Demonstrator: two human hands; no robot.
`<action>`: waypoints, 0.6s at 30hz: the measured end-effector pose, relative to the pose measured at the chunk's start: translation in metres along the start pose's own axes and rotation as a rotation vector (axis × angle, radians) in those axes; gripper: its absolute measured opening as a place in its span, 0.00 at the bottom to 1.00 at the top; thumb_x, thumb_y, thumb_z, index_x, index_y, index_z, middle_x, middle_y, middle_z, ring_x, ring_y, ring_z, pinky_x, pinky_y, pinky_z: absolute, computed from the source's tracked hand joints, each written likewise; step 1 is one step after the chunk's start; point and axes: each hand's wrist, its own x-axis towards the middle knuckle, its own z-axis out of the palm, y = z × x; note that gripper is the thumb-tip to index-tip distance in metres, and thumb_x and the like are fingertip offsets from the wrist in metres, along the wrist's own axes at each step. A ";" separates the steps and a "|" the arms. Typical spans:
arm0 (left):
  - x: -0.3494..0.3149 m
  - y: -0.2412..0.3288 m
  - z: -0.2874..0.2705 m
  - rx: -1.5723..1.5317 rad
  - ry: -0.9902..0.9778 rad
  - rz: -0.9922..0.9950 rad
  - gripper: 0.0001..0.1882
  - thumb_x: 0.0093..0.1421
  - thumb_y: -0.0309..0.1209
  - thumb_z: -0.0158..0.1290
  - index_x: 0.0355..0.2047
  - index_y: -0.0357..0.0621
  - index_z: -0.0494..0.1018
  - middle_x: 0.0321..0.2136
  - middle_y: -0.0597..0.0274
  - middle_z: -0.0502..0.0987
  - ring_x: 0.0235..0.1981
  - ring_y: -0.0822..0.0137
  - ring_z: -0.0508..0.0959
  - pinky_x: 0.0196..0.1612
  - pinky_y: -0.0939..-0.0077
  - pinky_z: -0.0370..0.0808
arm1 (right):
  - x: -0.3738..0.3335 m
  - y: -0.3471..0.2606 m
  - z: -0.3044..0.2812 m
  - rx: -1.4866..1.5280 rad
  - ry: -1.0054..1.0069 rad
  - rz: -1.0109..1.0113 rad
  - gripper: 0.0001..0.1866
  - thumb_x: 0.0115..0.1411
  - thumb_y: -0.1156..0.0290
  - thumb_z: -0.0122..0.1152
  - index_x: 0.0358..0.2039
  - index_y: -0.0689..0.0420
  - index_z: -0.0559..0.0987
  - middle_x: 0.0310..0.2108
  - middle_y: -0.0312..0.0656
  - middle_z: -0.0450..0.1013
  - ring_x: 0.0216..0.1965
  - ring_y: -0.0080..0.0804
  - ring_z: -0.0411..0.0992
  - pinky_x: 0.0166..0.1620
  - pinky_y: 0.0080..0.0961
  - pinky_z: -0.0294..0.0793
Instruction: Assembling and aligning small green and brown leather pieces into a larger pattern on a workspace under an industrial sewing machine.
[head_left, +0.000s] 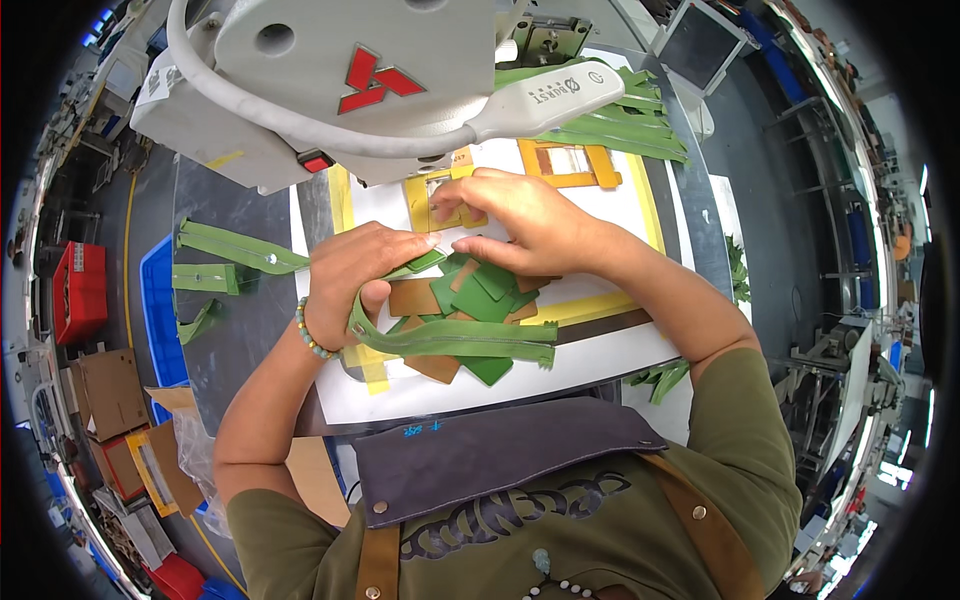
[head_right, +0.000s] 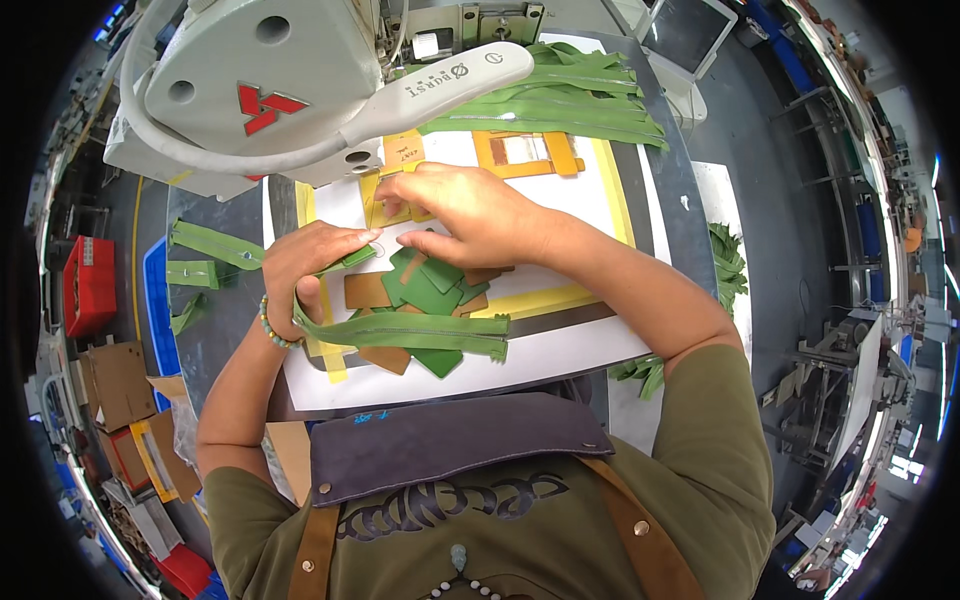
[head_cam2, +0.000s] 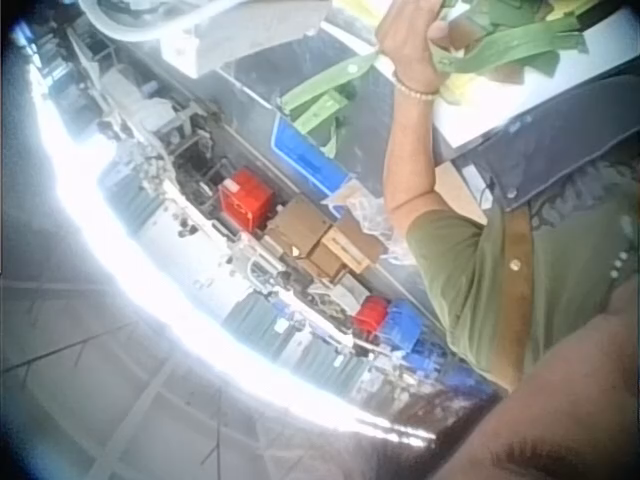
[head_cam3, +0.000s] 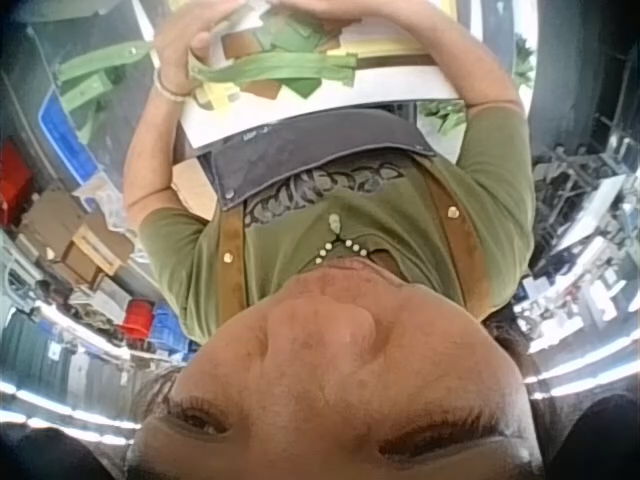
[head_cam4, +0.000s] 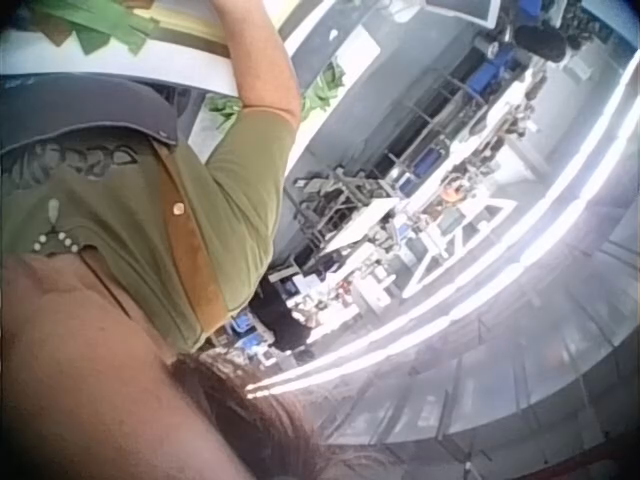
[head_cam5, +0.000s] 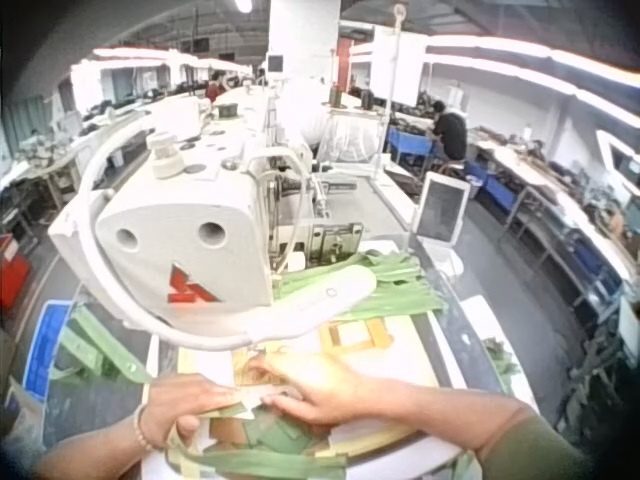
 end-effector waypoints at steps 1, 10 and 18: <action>-0.001 0.000 0.000 0.001 0.000 -0.003 0.38 0.79 0.57 0.34 0.48 0.35 0.83 0.41 0.49 0.87 0.34 0.54 0.86 0.37 0.66 0.81 | 0.001 -0.003 -0.003 -0.015 -0.004 0.026 0.19 0.64 0.70 0.69 0.54 0.57 0.79 0.47 0.46 0.78 0.48 0.47 0.78 0.50 0.41 0.79; 0.002 -0.004 0.004 0.008 0.016 -0.040 0.38 0.80 0.57 0.32 0.50 0.35 0.82 0.44 0.47 0.86 0.35 0.52 0.86 0.38 0.65 0.81 | 0.000 0.005 0.006 -0.270 0.097 -0.053 0.11 0.62 0.71 0.71 0.43 0.57 0.79 0.51 0.46 0.73 0.43 0.44 0.79 0.44 0.38 0.81; -0.019 -0.003 -0.003 -0.087 0.396 -0.424 0.49 0.76 0.67 0.27 0.44 0.30 0.81 0.40 0.51 0.87 0.34 0.63 0.85 0.38 0.68 0.79 | 0.000 0.000 0.011 -0.238 0.199 -0.065 0.17 0.61 0.68 0.73 0.48 0.55 0.79 0.58 0.52 0.68 0.45 0.46 0.80 0.47 0.39 0.81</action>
